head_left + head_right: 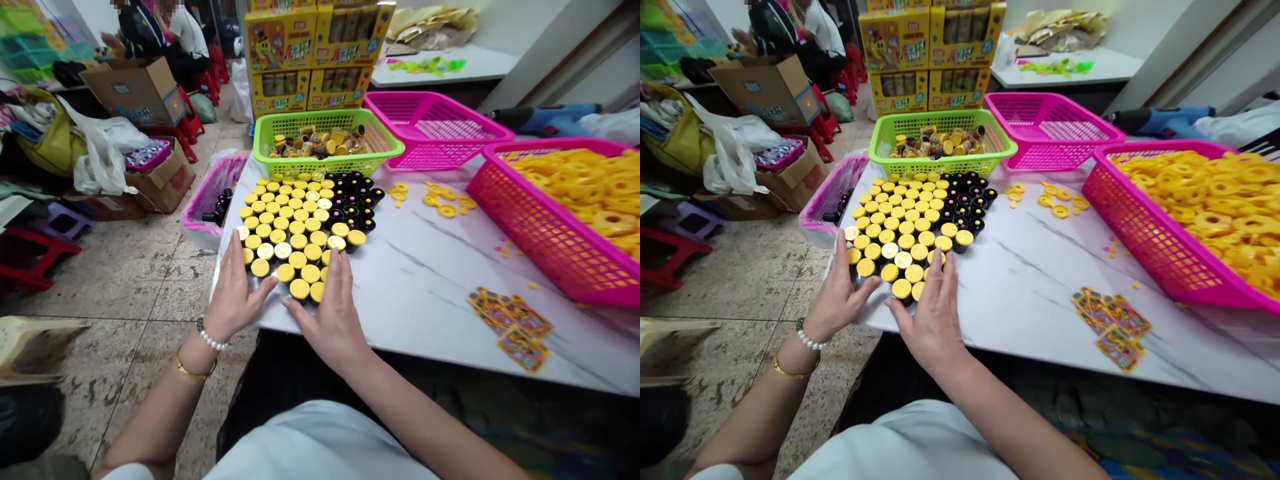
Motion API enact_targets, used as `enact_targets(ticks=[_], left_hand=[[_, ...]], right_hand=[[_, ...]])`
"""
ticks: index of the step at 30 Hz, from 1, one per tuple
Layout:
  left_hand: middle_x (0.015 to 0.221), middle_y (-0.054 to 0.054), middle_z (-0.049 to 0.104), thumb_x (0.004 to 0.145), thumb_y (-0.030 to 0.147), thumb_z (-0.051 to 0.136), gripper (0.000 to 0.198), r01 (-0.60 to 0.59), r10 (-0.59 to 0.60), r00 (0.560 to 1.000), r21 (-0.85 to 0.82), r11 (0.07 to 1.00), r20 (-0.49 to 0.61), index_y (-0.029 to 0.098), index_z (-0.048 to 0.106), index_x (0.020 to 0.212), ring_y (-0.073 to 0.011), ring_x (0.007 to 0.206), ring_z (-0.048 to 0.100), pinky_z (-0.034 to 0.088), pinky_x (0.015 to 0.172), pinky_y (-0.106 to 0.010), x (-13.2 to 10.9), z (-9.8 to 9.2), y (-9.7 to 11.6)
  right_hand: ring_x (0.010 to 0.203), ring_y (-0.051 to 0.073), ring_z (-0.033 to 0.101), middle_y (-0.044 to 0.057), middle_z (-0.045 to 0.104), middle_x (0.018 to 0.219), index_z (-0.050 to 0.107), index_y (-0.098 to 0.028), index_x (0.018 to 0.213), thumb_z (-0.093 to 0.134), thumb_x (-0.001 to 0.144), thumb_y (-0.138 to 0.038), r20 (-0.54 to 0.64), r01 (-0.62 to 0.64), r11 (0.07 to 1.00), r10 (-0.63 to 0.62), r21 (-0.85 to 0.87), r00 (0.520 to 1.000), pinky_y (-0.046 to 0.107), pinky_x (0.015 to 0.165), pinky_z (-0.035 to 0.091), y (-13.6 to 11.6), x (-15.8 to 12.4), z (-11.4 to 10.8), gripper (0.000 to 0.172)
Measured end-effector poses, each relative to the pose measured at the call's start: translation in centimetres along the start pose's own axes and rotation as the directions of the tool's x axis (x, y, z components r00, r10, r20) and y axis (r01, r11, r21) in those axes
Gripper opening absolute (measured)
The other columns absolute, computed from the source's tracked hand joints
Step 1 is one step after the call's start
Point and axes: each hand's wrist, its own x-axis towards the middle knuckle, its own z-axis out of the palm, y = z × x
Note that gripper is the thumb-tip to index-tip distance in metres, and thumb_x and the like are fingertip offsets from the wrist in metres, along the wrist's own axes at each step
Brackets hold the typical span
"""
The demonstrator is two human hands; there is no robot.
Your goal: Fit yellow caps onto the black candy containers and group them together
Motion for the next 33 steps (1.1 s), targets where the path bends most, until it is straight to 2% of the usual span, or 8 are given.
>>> enact_targets(ticks=[4, 10, 14, 18, 21, 25, 29, 33], left_hand=[[0.164, -0.019, 0.007, 0.087, 0.054, 0.060, 0.104, 0.067, -0.066, 0.998, -0.069, 0.995, 0.017, 0.022, -0.012, 0.155, -0.0340, 0.151, 0.012, 0.018, 0.120, -0.056, 0.8, -0.5, -0.5], [0.163, -0.020, 0.009, 0.089, 0.056, 0.054, 0.096, 0.051, -0.048, 0.998, -0.068, 0.996, 0.046, 0.022, -0.006, 0.156, -0.0349, 0.150, 0.015, 0.017, 0.120, -0.057, 3.3, -0.9, -2.5], [0.164, -0.019, 0.004, 0.094, 0.058, 0.043, 0.089, 0.066, -0.063, 0.997, -0.056, 0.996, 0.055, 0.018, -0.006, 0.156, -0.0323, 0.151, 0.008, 0.011, 0.122, -0.055, 4.2, -0.8, -2.5], [0.165, -0.015, -0.004, 0.095, 0.058, 0.039, 0.085, 0.040, -0.041, 0.999, -0.074, 0.996, -0.005, 0.022, -0.008, 0.156, -0.0294, 0.152, -0.001, 0.005, 0.123, -0.054, 3.0, -0.9, -1.3], [0.165, -0.011, -0.010, 0.092, 0.057, 0.049, 0.089, -0.015, 0.016, 0.999, 0.021, 1.000, -0.046, 0.027, -0.004, 0.156, -0.0331, 0.151, -0.005, 0.009, 0.120, -0.061, 0.7, -1.2, 0.5], [0.165, -0.004, -0.012, 0.075, 0.056, 0.073, 0.103, -0.162, 0.196, 0.967, 0.200, 0.966, -0.164, 0.035, 0.013, 0.156, -0.0421, 0.149, -0.007, 0.008, 0.117, -0.068, -2.5, -0.2, 3.4], [0.166, -0.002, 0.001, 0.077, 0.049, 0.073, 0.087, -0.338, 0.363, 0.930, 0.247, 0.908, -0.060, 0.040, 0.029, 0.151, -0.0440, 0.149, -0.003, 0.012, 0.116, -0.071, -3.3, 2.3, 5.2], [0.165, -0.004, 0.010, 0.083, 0.039, 0.070, 0.063, -0.406, 0.431, 0.902, 0.282, 0.869, -0.031, 0.038, 0.048, 0.142, -0.0430, 0.150, 0.003, 0.016, 0.115, -0.071, -2.6, 4.0, 5.3]], right_hand=[[0.150, 0.036, 0.008, 0.021, 0.004, 0.163, -0.010, -0.017, 0.156, 0.068, 0.083, -0.043, 0.010, 0.014, 1.000, -0.014, 0.000, 1.000, 0.060, 0.115, 0.029, 0.2, -0.5, -0.1, 0.110], [0.145, 0.042, 0.025, 0.024, 0.013, 0.161, -0.014, -0.016, 0.156, 0.065, 0.084, -0.048, -0.031, 0.091, 0.992, -0.094, -0.090, 0.995, 0.069, 0.109, 0.030, 2.0, -1.3, 0.0, 0.112], [0.146, 0.042, 0.022, 0.027, 0.014, 0.160, -0.018, -0.012, 0.154, 0.064, 0.084, -0.048, -0.033, 0.105, 0.986, -0.110, -0.131, 0.993, 0.069, 0.111, 0.026, 1.3, -0.4, 0.9, 0.114], [0.148, 0.039, 0.015, 0.027, 0.013, 0.160, -0.022, -0.011, 0.153, 0.067, 0.083, -0.045, 0.002, 0.065, 0.993, -0.065, -0.098, 0.998, 0.067, 0.113, 0.023, 0.4, 0.2, 1.1, 0.118], [0.149, 0.036, 0.016, 0.024, 0.013, 0.161, -0.021, -0.016, 0.153, 0.068, 0.083, -0.044, 0.038, 0.081, 0.996, -0.080, -0.048, 0.996, 0.066, 0.114, 0.023, 0.9, -0.6, -0.1, 0.117], [0.144, 0.034, 0.032, 0.019, 0.031, 0.157, 0.006, -0.022, 0.157, 0.063, 0.086, -0.047, -0.049, 0.105, 0.994, -0.104, 0.016, 0.993, 0.063, 0.112, 0.032, 3.0, -0.6, -3.3, 0.095], [0.124, 0.030, 0.055, 0.018, 0.056, 0.135, 0.046, -0.018, 0.138, 0.064, 0.085, -0.045, -0.223, 0.000, 0.992, 0.028, 0.126, 0.974, 0.053, 0.104, 0.046, 5.6, 2.7, -5.4, 0.063], [0.107, 0.023, 0.066, 0.016, 0.064, 0.125, 0.053, -0.015, 0.125, 0.063, 0.084, -0.040, -0.111, -0.094, 0.923, 0.145, 0.372, 0.983, 0.045, 0.097, 0.052, 6.8, 6.0, -5.1, 0.049]])
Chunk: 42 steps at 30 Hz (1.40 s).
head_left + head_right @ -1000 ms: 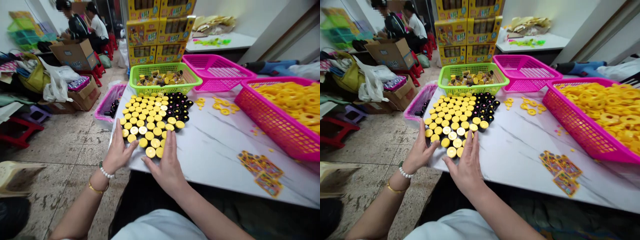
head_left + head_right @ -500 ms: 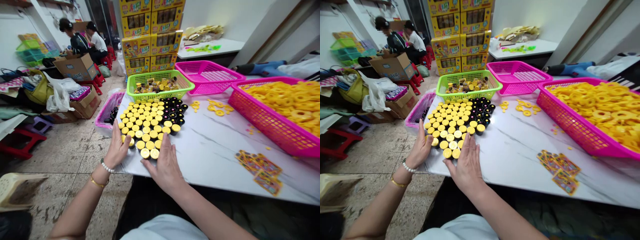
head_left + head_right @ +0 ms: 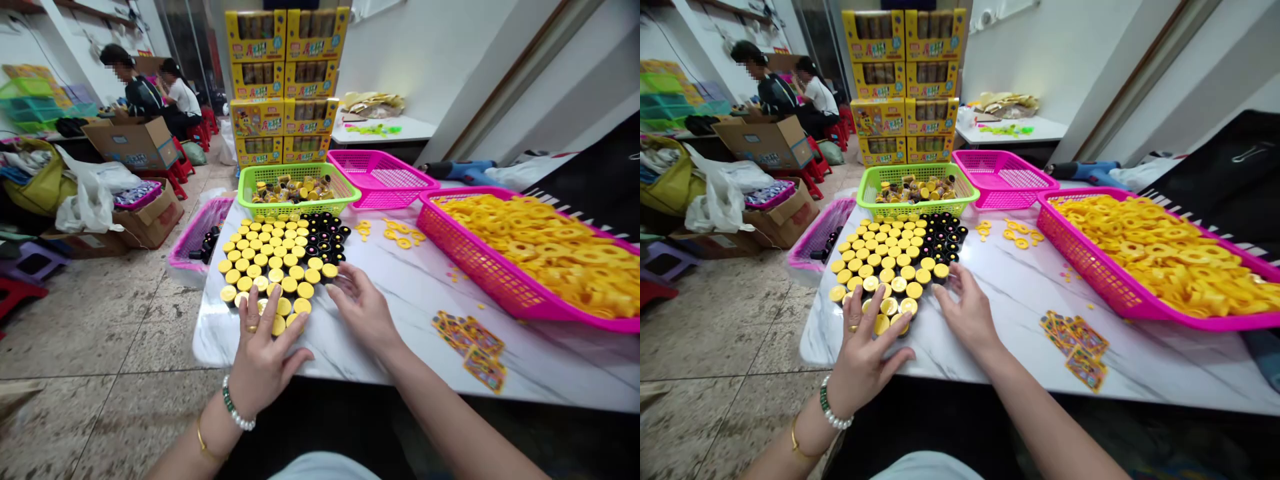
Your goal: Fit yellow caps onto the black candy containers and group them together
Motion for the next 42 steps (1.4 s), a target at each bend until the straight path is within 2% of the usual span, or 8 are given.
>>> enact_targets(ticks=[3, 7, 15, 24, 31, 36, 39, 42], left_hand=[[0.164, -0.005, 0.014, 0.084, 0.035, 0.069, 0.054, 0.033, -0.033, 0.999, -0.004, 0.999, -0.039, 0.035, 0.055, 0.136, -0.0413, 0.150, 0.007, 0.019, 0.115, -0.070, 0.0, 0.2, -0.3], [0.164, -0.005, 0.016, 0.084, 0.033, 0.069, 0.056, 0.063, -0.064, 0.996, -0.013, 0.998, -0.054, 0.033, 0.053, 0.137, -0.0409, 0.150, 0.008, 0.021, 0.115, -0.069, -0.4, -0.3, -0.4], [0.164, -0.006, 0.014, 0.085, 0.031, 0.069, 0.050, 0.023, -0.021, 0.999, 0.041, 0.999, -0.037, 0.031, 0.058, 0.133, -0.0418, 0.150, 0.001, 0.018, 0.116, -0.069, 0.6, -0.1, 0.0], [0.162, -0.016, 0.018, 0.086, 0.037, 0.067, 0.048, 0.006, -0.003, 0.998, 0.056, 0.998, -0.060, 0.024, 0.059, 0.131, -0.0461, 0.148, 0.005, 0.019, 0.112, -0.072, 1.1, 0.0, 0.8], [0.152, -0.018, 0.041, 0.087, 0.014, 0.063, 0.031, 0.010, 0.007, 0.995, 0.166, 0.986, -0.100, 0.018, 0.066, 0.117, -0.0423, 0.149, 0.004, 0.015, 0.115, -0.069, 1.7, 0.2, -0.7], [0.162, -0.017, 0.016, 0.085, 0.031, 0.068, 0.052, -0.075, 0.076, 0.997, 0.049, 0.996, -0.018, 0.021, 0.055, 0.135, -0.0428, 0.149, 0.003, 0.013, 0.116, -0.067, 1.6, -0.4, -1.0], [0.165, -0.014, 0.001, 0.084, 0.034, 0.071, 0.063, 0.026, -0.024, 0.997, 0.024, 0.999, -0.073, 0.024, 0.048, 0.141, -0.0441, 0.149, 0.002, 0.017, 0.116, -0.066, 0.8, -0.8, -1.5], [0.163, -0.017, 0.010, 0.080, 0.044, 0.073, 0.075, 0.167, -0.166, 0.979, -0.006, 0.986, -0.115, 0.021, 0.042, 0.144, -0.0438, 0.148, 0.009, 0.020, 0.116, -0.066, -0.1, -1.2, -2.2]], right_hand=[[0.096, 0.022, 0.068, 0.014, 0.069, 0.109, 0.058, -0.013, 0.115, 0.063, 0.083, -0.037, 0.045, 0.000, 0.999, 0.003, -0.052, 0.999, 0.042, 0.091, 0.055, -0.2, 0.7, 0.7, 0.041], [0.103, 0.026, 0.064, 0.015, 0.065, 0.111, 0.061, -0.012, 0.116, 0.056, 0.086, -0.028, 0.020, 0.262, 0.893, -0.274, -0.365, 0.961, 0.043, 0.089, 0.054, -1.4, 0.7, 0.6, 0.035], [0.100, 0.024, 0.067, 0.010, 0.062, 0.133, 0.063, -0.019, 0.127, 0.053, 0.095, -0.030, 0.449, 0.618, 0.518, -0.425, -0.592, 0.786, 0.037, 0.084, 0.058, -2.4, 2.9, 0.2, 0.036], [0.093, 0.021, 0.069, 0.012, 0.067, 0.116, 0.067, -0.015, 0.115, 0.053, 0.095, -0.031, 0.303, 0.556, 0.708, -0.467, -0.435, 0.831, 0.031, 0.077, 0.059, -1.6, 1.7, 0.4, 0.029], [0.074, 0.018, 0.066, 0.013, 0.064, 0.114, 0.062, -0.018, 0.122, 0.062, 0.088, -0.041, 0.271, 0.464, 0.758, -0.377, -0.458, 0.885, 0.033, 0.066, 0.058, -1.6, -0.9, -1.4, 0.041], [0.064, 0.015, 0.062, 0.010, 0.064, 0.107, 0.046, -0.016, 0.139, 0.068, 0.082, -0.036, 0.309, 0.310, 0.887, -0.206, -0.343, 0.929, 0.031, 0.061, 0.058, -1.5, -2.4, -1.0, 0.064], [0.061, 0.013, 0.061, 0.011, 0.063, 0.110, 0.035, -0.014, 0.145, 0.071, 0.078, -0.039, 0.234, 0.207, 0.924, -0.135, -0.320, 0.963, 0.028, 0.056, 0.057, -1.6, -3.2, -0.1, 0.080], [0.060, 0.012, 0.061, 0.012, 0.063, 0.110, 0.040, -0.014, 0.139, 0.071, 0.077, -0.044, 0.174, 0.167, 0.922, -0.111, -0.350, 0.978, 0.029, 0.057, 0.057, -1.8, -4.0, 0.4, 0.075]])
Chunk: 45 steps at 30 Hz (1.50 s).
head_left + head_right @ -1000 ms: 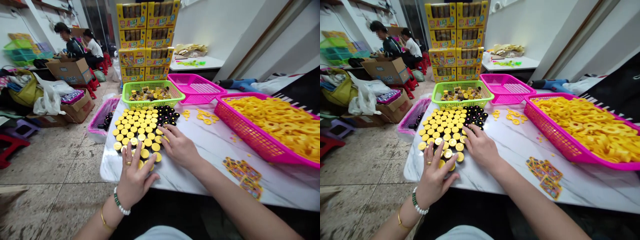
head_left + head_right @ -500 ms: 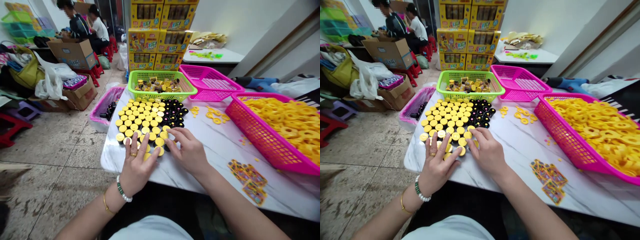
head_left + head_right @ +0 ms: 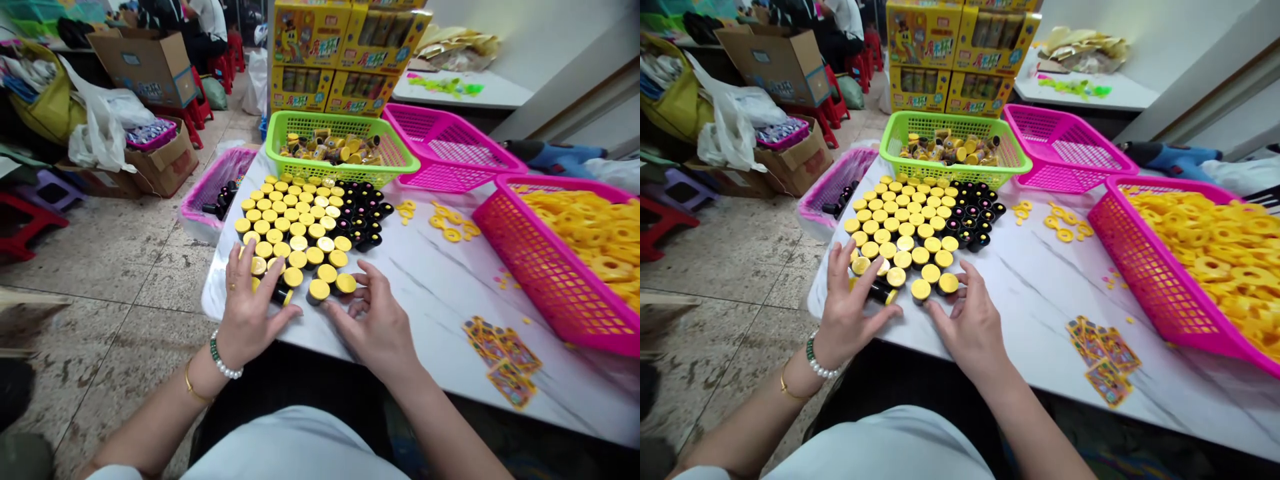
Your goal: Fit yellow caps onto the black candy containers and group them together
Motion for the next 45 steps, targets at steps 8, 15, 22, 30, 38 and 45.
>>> enact_targets(ticks=[8, 15, 22, 30, 38, 45], left_hand=[[0.159, -0.025, 0.013, 0.074, 0.059, 0.073, 0.104, 0.168, -0.167, 0.986, 0.037, 0.985, -0.021, 0.015, 0.022, 0.153, -0.0442, 0.148, 0.011, 0.022, 0.115, -0.065, -1.0, -0.5, -0.3], [0.149, -0.017, 0.034, 0.080, 0.032, 0.075, 0.055, 0.069, -0.044, 0.990, 0.186, 0.980, -0.136, 0.020, 0.056, 0.130, -0.0415, 0.142, 0.027, 0.032, 0.113, -0.060, -2.2, -1.9, -0.4], [0.133, -0.018, 0.051, 0.084, 0.013, 0.064, 0.032, -0.118, 0.105, 0.992, 0.229, 0.966, 0.069, 0.013, 0.064, 0.116, -0.0365, 0.136, 0.036, 0.040, 0.110, -0.053, -1.1, -1.4, 0.3], [0.127, -0.014, 0.045, 0.076, 0.020, 0.072, 0.035, -0.068, 0.078, 0.982, 0.066, 0.996, -0.172, 0.020, 0.064, 0.111, -0.0356, 0.128, 0.041, 0.043, 0.105, -0.055, -1.3, -1.3, -0.7], [0.097, -0.007, 0.061, 0.088, 0.030, 0.062, 0.026, 0.251, -0.410, 0.861, -0.448, 0.858, -0.302, 0.019, 0.061, 0.111, -0.0194, 0.090, 0.061, 0.055, 0.080, -0.036, -1.0, -2.6, -2.5], [0.086, -0.004, 0.071, 0.078, 0.030, 0.072, 0.023, 0.510, -0.549, 0.835, -0.315, 0.800, -0.043, 0.016, 0.070, 0.096, -0.0147, 0.072, 0.062, 0.052, 0.069, -0.030, 2.8, -1.9, -9.5]], right_hand=[[0.050, 0.009, 0.054, 0.010, 0.066, 0.104, 0.044, -0.015, 0.135, 0.066, 0.083, -0.039, 0.022, 0.089, 0.996, -0.088, -0.028, 0.996, 0.028, 0.055, 0.056, -1.7, -1.4, 1.1, 0.062], [0.078, 0.020, 0.067, 0.015, 0.067, 0.109, 0.046, -0.013, 0.133, 0.065, 0.086, -0.032, -0.018, 0.221, 0.972, -0.223, -0.085, 0.975, 0.032, 0.066, 0.058, -2.4, -1.5, 3.0, 0.054], [0.075, 0.019, 0.064, 0.015, 0.065, 0.113, 0.046, -0.016, 0.134, 0.063, 0.088, -0.031, -0.053, 0.219, 0.973, -0.223, -0.075, 0.973, 0.033, 0.064, 0.058, -2.3, -1.5, 3.0, 0.051], [0.056, 0.014, 0.052, 0.006, 0.063, 0.090, 0.050, -0.020, 0.130, 0.061, 0.088, -0.029, -0.051, 0.186, 0.982, -0.187, -0.017, 0.981, 0.033, 0.060, 0.055, -2.1, -2.1, 2.8, 0.044], [0.052, 0.012, 0.049, 0.007, 0.064, 0.094, 0.046, -0.017, 0.135, 0.061, 0.087, -0.031, -0.052, 0.175, 0.983, -0.178, -0.057, 0.983, 0.030, 0.057, 0.054, -1.9, -2.0, 3.1, 0.052], [0.052, 0.014, 0.050, 0.002, 0.060, 0.078, 0.049, -0.020, 0.132, 0.058, 0.089, -0.029, -0.052, 0.221, 0.973, -0.224, -0.062, 0.973, 0.030, 0.055, 0.053, -2.0, -2.0, 3.1, 0.045]])
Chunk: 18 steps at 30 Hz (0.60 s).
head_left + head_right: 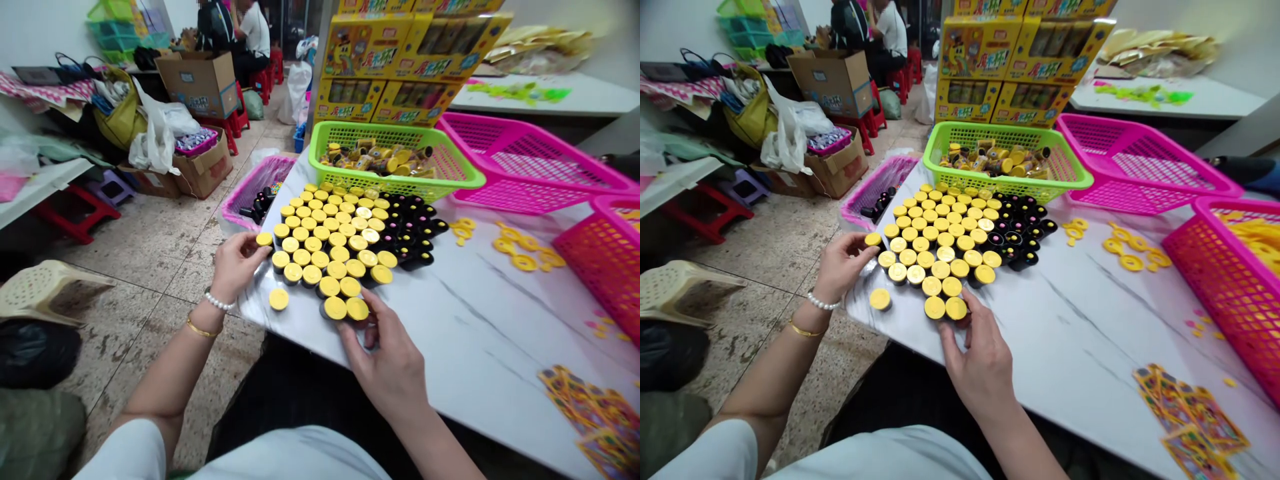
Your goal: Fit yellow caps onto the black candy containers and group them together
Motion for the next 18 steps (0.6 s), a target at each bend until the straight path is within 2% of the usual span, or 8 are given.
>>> enact_targets(ticks=[3, 5, 7, 9, 11, 13, 15, 18], left_hand=[[0.088, -0.005, 0.070, 0.081, 0.028, 0.067, 0.024, -0.114, 0.105, 0.985, 0.058, 0.992, 0.139, 0.016, 0.070, 0.102, -0.0152, 0.074, 0.062, 0.052, 0.072, -0.031, 0.7, 0.0, 0.0], [0.097, -0.007, 0.070, 0.086, 0.027, 0.060, 0.029, -0.135, 0.127, 0.981, 0.045, 0.990, 0.148, 0.017, 0.067, 0.112, -0.0162, 0.080, 0.063, 0.052, 0.076, -0.032, -0.1, -0.6, 0.6], [0.105, -0.009, 0.068, 0.089, 0.030, 0.057, 0.035, -0.114, 0.110, 0.990, 0.032, 0.993, 0.091, 0.017, 0.061, 0.121, -0.0174, 0.087, 0.063, 0.051, 0.078, -0.033, -2.0, -1.3, 1.5], [0.100, -0.008, 0.064, 0.087, 0.038, 0.062, 0.041, -0.101, 0.097, 0.994, 0.085, 0.991, 0.048, 0.017, 0.057, 0.123, -0.0185, 0.088, 0.061, 0.051, 0.078, -0.033, -4.5, -1.8, 2.3], [0.090, -0.004, 0.060, 0.077, 0.047, 0.073, 0.054, -0.098, 0.088, 0.994, 0.182, 0.978, 0.062, 0.016, 0.054, 0.118, -0.0187, 0.081, 0.059, 0.051, 0.073, -0.032, -7.0, -1.8, 2.8], [0.087, -0.003, 0.059, 0.070, 0.050, 0.079, 0.059, -0.126, 0.108, 0.991, 0.272, 0.954, 0.081, 0.017, 0.053, 0.111, -0.0192, 0.077, 0.058, 0.051, 0.072, -0.033, -8.5, -1.3, 2.9], [0.087, -0.004, 0.060, 0.071, 0.047, 0.080, 0.053, -0.169, 0.146, 0.985, 0.325, 0.931, 0.093, 0.018, 0.052, 0.104, -0.0198, 0.077, 0.059, 0.051, 0.073, -0.034, -8.7, -0.6, 2.8], [0.086, -0.003, 0.062, 0.074, 0.041, 0.078, 0.043, -0.175, 0.152, 0.984, 0.342, 0.923, 0.093, 0.019, 0.051, 0.099, -0.0197, 0.077, 0.061, 0.051, 0.072, -0.033, -7.2, 0.1, 2.4]], right_hand=[[0.051, 0.013, 0.050, 0.003, 0.062, 0.083, 0.048, -0.019, 0.132, 0.058, 0.089, -0.029, -0.006, -0.012, 1.000, 0.012, 0.009, 1.000, 0.030, 0.055, 0.054, -0.1, 0.1, -0.1, 0.045], [0.052, 0.011, 0.050, 0.007, 0.064, 0.095, 0.047, -0.018, 0.133, 0.059, 0.088, -0.031, -0.006, -0.046, 0.999, 0.047, 0.026, 0.999, 0.030, 0.058, 0.055, -0.2, 0.1, -0.2, 0.048], [0.053, 0.011, 0.051, 0.008, 0.063, 0.100, 0.046, -0.018, 0.132, 0.062, 0.086, -0.034, 0.006, -0.104, 0.993, 0.103, 0.047, 0.995, 0.029, 0.059, 0.055, -0.2, 0.0, -0.4, 0.052], [0.056, 0.012, 0.054, 0.005, 0.062, 0.091, 0.047, -0.017, 0.127, 0.065, 0.083, -0.038, 0.021, -0.161, 0.985, 0.160, 0.067, 0.987, 0.028, 0.057, 0.055, -0.3, -0.2, -0.4, 0.052], [0.057, 0.012, 0.055, 0.001, 0.059, 0.080, 0.049, -0.019, 0.117, 0.068, 0.081, -0.041, 0.020, -0.200, 0.977, 0.199, 0.078, 0.980, 0.026, 0.054, 0.053, -0.3, -0.4, -0.3, 0.046], [0.056, 0.012, 0.055, -0.002, 0.058, 0.075, 0.048, -0.021, 0.107, 0.070, 0.078, -0.043, 0.025, -0.224, 0.971, 0.223, 0.084, 0.975, 0.025, 0.053, 0.051, -0.4, -0.3, 0.0, 0.042], [0.053, 0.012, 0.056, -0.003, 0.059, 0.073, 0.047, -0.021, 0.105, 0.071, 0.076, -0.047, 0.041, -0.236, 0.968, 0.234, 0.084, 0.971, 0.024, 0.050, 0.049, -0.5, 0.0, 0.4, 0.045], [0.050, 0.013, 0.057, -0.003, 0.062, 0.071, 0.044, -0.020, 0.115, 0.069, 0.077, -0.050, 0.078, -0.217, 0.973, 0.211, 0.075, 0.974, 0.024, 0.046, 0.046, -0.9, 0.5, 1.2, 0.054]])
